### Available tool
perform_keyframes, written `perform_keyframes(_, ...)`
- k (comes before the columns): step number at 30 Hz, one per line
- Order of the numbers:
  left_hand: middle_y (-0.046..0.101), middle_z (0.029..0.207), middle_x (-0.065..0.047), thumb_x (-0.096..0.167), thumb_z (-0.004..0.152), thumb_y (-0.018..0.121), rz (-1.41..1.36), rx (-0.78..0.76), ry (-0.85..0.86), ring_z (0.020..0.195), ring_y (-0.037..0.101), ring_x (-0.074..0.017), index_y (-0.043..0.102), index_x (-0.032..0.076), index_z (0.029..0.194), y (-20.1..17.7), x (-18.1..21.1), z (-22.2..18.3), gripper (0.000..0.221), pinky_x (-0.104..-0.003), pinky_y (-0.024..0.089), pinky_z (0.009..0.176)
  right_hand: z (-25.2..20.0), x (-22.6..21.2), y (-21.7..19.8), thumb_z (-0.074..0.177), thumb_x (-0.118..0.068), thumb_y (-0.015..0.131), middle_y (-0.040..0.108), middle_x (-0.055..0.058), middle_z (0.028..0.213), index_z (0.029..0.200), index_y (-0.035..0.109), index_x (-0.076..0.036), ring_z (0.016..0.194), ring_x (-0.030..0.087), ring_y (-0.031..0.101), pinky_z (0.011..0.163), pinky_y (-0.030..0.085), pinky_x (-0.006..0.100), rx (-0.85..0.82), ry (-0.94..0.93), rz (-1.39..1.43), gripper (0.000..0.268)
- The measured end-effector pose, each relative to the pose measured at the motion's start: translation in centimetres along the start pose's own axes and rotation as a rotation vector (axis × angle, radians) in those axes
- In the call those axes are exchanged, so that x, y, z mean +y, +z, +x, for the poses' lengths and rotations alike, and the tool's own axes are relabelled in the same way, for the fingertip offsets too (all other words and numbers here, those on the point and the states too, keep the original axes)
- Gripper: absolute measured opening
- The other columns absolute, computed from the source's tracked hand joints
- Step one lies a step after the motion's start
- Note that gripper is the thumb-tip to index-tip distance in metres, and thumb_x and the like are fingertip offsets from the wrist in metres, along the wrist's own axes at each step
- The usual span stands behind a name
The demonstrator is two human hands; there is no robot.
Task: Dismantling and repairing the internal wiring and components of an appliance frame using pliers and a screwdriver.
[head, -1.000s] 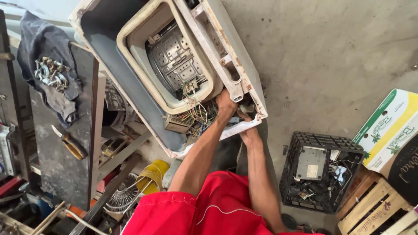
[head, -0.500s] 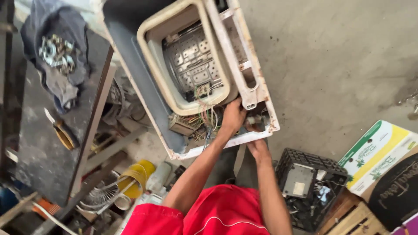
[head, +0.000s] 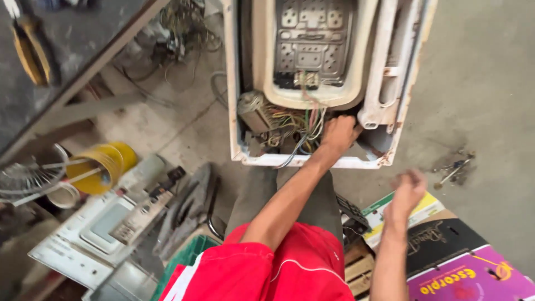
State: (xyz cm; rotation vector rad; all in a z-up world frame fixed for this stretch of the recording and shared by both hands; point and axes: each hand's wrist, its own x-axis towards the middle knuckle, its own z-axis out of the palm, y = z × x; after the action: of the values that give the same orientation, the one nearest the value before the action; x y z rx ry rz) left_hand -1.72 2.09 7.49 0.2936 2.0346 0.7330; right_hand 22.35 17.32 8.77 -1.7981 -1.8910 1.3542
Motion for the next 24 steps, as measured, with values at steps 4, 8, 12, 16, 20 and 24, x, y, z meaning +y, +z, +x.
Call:
perform_keyframes(4, 0.077, 0.088, -0.017, 0.030, 0.097, 0.064, 0.046, 0.084, 0.120, 0.083, 0.076, -0.0359, 0.076, 0.003, 0.088, 2.2, -0.7, 1.0, 0.031, -0.047, 0.057, 0.073, -2.1, -12.4, 2.0, 0.101, -0.008, 0.060, 0.061, 0.006, 0.114, 0.120, 0.060, -0.011, 0.100, 0.013, 0.061, 0.078, 0.057, 0.024, -0.018, -0.355, -0.086, 0.019)
perform_keyframes(8, 0.066, 0.109, -0.023, 0.037, 0.095, 0.067, -0.226, 0.136, 0.202, 0.104, 0.064, -0.0439, 0.058, 0.001, 0.114, 6.9, -3.6, 3.7, 0.042, -0.052, 0.046, 0.095, -0.1, -16.2, 5.6, 0.103, -0.015, 0.060, 0.065, 0.011, 0.122, 0.125, 0.059, -0.007, 0.112, 0.022, 0.062, 0.093, 0.051, 0.033, -0.070, -0.555, -0.280, 0.023)
perform_keyframes(12, 0.068, 0.114, -0.028, 0.044, 0.081, 0.079, -0.419, 0.128, 0.181, 0.107, 0.065, -0.0457, 0.059, -0.003, 0.115, 6.9, -2.8, 4.8, 0.061, -0.053, 0.051, 0.087, 2.2, -16.3, 9.1, 0.106, -0.042, 0.045, 0.067, 0.005, 0.119, 0.122, 0.059, -0.015, 0.105, 0.017, 0.062, 0.087, 0.049, 0.034, -0.150, -0.467, -0.326, 0.035)
perform_keyframes(16, 0.076, 0.108, -0.016, 0.048, 0.090, 0.063, -0.173, 0.049, 0.166, 0.108, 0.075, -0.0335, 0.071, 0.004, 0.106, 3.6, -1.7, 2.3, 0.047, -0.044, 0.062, 0.094, 5.4, -12.6, 10.4, 0.109, -0.060, 0.048, 0.062, 0.022, 0.131, 0.131, 0.063, -0.010, 0.123, 0.039, 0.060, 0.105, 0.046, 0.053, -0.117, -0.405, -0.235, 0.056)
perform_keyframes(20, 0.077, 0.102, -0.015, 0.045, 0.088, 0.067, -0.144, 0.093, 0.173, 0.102, 0.078, -0.0337, 0.067, 0.007, 0.103, 9.7, -1.2, 8.2, 0.041, -0.046, 0.063, 0.090, 2.4, -14.3, 10.5, 0.109, -0.063, 0.043, 0.065, 0.020, 0.120, 0.123, 0.065, -0.014, 0.113, 0.039, 0.064, 0.100, 0.047, 0.054, -0.021, -0.471, -0.389, 0.056)
perform_keyframes(24, 0.077, 0.096, -0.015, 0.026, 0.092, 0.062, -0.129, 0.099, 0.209, 0.093, 0.079, -0.0351, 0.067, 0.003, 0.101, 11.9, -1.1, 8.7, 0.025, -0.045, 0.065, 0.080, -0.1, -15.9, 10.9, 0.113, -0.056, 0.044, 0.064, 0.027, 0.114, 0.122, 0.061, -0.006, 0.108, 0.045, 0.066, 0.095, 0.050, 0.054, -0.038, -0.682, -0.398, 0.053)
